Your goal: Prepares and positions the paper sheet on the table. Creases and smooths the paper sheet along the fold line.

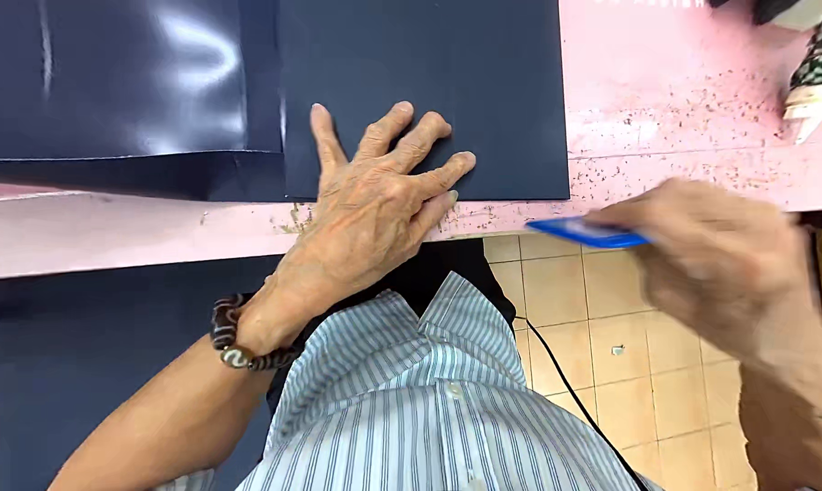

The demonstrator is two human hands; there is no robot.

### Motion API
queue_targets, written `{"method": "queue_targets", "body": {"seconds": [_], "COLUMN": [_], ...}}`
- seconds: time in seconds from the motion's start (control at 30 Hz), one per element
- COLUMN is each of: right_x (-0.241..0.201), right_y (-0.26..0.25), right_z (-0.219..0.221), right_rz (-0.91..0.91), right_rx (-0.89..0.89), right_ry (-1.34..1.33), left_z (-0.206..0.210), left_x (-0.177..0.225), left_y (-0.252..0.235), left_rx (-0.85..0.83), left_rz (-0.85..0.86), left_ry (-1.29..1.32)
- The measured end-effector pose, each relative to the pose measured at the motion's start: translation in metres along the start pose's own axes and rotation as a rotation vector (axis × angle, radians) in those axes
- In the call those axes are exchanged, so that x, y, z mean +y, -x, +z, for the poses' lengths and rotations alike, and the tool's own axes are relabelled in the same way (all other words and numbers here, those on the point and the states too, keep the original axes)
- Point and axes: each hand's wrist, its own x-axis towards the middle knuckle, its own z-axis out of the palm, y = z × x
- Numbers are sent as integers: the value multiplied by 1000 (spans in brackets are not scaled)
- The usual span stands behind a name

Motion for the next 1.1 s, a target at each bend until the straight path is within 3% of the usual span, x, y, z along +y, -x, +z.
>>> {"method": "queue_targets", "body": {"seconds": [0.1, 0.23, 0.33, 0.47, 0.53, 0.8, 0.97, 1.1], "right_x": [35, 68, 72, 74, 67, 11, -38, -36], "right_y": [-9, -12, 0, 3, -10, -97, -168, -165], "right_z": [-4, 26, 39, 44, 48, 85, 126, 127], "right_rz": [-160, -319, -288, -315, -371, -620, -762, -794], "right_rx": [62, -33, -2, 23, 4, 0, 77, 39], "right_ry": [-14, -42, -100, -60, -50, -143, -218, -267], "left_z": [9, 14, -7, -70, -79, -65, -54, -67], "left_x": [24, 34, 21, -32, -60, -100, -109, -103], "left_y": [-4, -7, 16, 79, 89, 65, 62, 79], "left_rx": [8, 9, 7, 44, 14, 11, 109, 104], "left_rz": [1, 32, 63, -63, -137, 19, 62, 78], "left_ry": [0, 87, 64, -317, -351, -282, -226, -216]}}
